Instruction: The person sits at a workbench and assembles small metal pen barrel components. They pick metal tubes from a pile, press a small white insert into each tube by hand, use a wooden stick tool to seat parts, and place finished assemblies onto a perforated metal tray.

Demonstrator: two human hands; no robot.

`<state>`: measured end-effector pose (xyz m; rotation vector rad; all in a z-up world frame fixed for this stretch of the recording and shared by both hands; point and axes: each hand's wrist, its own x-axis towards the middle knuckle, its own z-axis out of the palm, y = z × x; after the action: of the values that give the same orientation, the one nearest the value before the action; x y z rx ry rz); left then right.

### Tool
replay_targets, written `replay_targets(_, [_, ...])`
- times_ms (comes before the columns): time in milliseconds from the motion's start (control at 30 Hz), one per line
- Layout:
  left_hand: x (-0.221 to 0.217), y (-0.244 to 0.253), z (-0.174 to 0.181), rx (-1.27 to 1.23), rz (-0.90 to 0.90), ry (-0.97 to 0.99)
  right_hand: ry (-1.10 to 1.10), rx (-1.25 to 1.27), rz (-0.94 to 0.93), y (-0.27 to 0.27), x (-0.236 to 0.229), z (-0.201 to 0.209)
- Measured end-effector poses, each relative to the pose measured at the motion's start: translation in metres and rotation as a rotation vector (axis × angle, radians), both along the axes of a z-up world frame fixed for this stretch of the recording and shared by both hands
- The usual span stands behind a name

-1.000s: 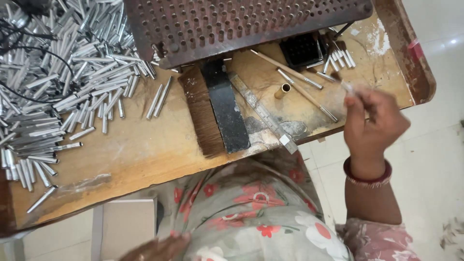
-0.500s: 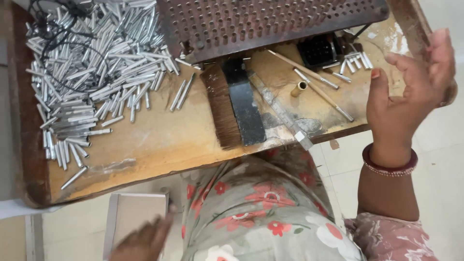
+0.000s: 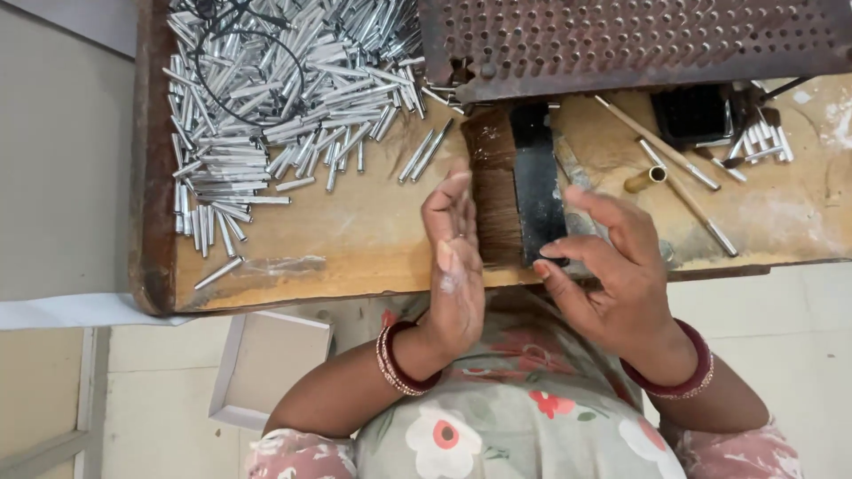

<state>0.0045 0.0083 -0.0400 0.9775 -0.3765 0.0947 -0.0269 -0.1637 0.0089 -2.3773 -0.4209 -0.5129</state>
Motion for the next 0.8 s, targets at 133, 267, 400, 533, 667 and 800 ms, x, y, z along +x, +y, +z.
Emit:
replay_targets(133, [0.000, 0.005, 0.000, -0.161, -0.074, 0.002, -0.135, -0.188, 0.015, 0.015, 0.012, -0.002])
replay_targets(267, [0.003, 0.036, -0.005, 0.056, 0.237, -0.064, -0.166, -0.384, -0.006, 0.022, 0.015, -0.014])
replay_targets(400, [0.007, 0.050, 0.014, 0.799, 0.382, -0.198, -0.209, -0.565, -0.017, 0.023, 0.020, -0.025])
replay_targets(533, [0.012, 0.045, 0.023, 1.205, 0.317, -0.289, -0.227, -0.611, -0.023, 0.021, 0.021, -0.038])
replay_targets(667, [0.018, 0.042, 0.019, 1.222, 0.271, -0.293, -0.160, -0.577, -0.059, 0.025, 0.018, -0.040])
replay_targets(800, [0.019, 0.040, 0.016, 1.207, 0.276, -0.301, -0.161, -0.581, -0.078, 0.025, 0.018, -0.036])
